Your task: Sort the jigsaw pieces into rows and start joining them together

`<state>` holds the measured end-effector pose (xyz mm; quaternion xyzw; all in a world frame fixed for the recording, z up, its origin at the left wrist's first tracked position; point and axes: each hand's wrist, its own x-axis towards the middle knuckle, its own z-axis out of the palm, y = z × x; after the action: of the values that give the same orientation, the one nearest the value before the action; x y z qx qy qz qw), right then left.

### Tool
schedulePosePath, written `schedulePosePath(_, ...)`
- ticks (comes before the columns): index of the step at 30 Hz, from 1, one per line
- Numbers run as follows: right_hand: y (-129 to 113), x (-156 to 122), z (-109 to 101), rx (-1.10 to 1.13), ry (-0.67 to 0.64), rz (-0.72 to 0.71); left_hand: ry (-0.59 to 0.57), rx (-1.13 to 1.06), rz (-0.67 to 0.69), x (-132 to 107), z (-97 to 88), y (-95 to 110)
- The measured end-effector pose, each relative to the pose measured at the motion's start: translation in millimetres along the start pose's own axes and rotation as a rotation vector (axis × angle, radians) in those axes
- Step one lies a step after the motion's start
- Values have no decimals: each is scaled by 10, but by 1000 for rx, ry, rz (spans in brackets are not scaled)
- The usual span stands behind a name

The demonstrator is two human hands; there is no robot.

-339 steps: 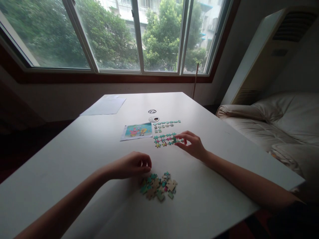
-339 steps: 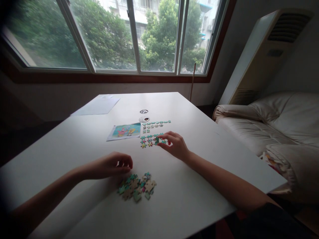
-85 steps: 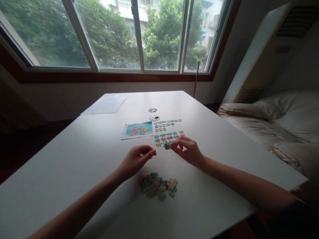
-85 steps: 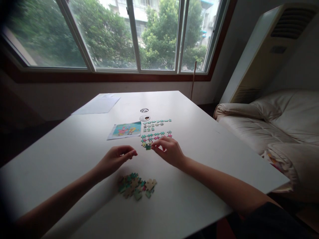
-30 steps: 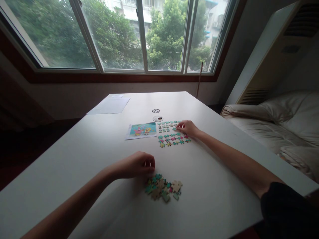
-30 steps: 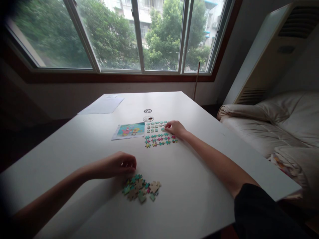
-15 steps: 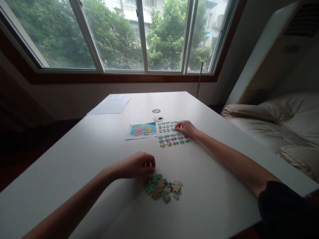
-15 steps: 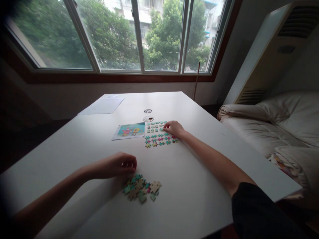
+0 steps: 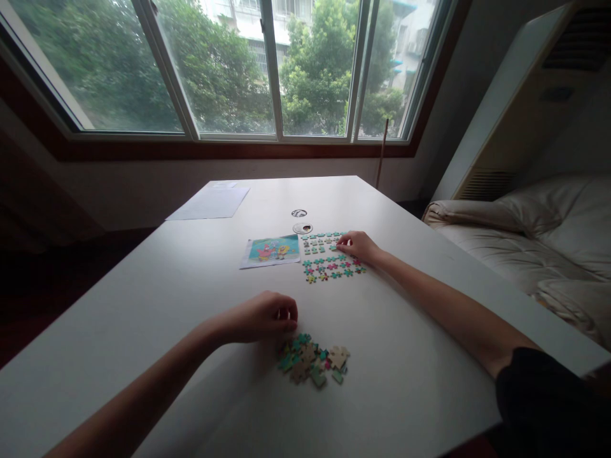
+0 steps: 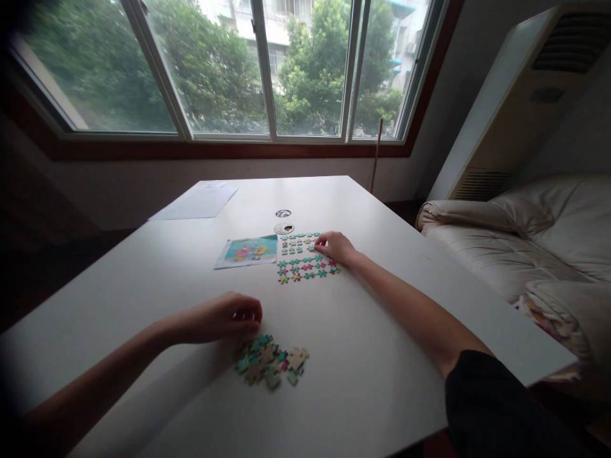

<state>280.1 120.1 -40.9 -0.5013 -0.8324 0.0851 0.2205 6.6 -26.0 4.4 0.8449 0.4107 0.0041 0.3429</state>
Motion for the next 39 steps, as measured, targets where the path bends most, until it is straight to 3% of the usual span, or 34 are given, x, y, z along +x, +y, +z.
schedulePosePath(14,-41,8,-8,-7,19,-25,-4,-11,-2,3,1,-11)
schedulePosePath(19,-317,-211,-136,89,56,-117,2,-14,3,13,8,-5)
schedulePosePath(21,-506,-402,-211,209,-21,-213,5,-12,0,16,13,-2)
schedulePosePath(25,-859,-864,-353,426,-418,-423,24,1,6,15,28,3)
schedulePosePath(28,-1016,-1127,-387,439,-590,-495,39,14,18,15,43,16)
schedulePosePath(39,-1132,-1250,-291,303,-520,-564,86,15,59,27,100,81)
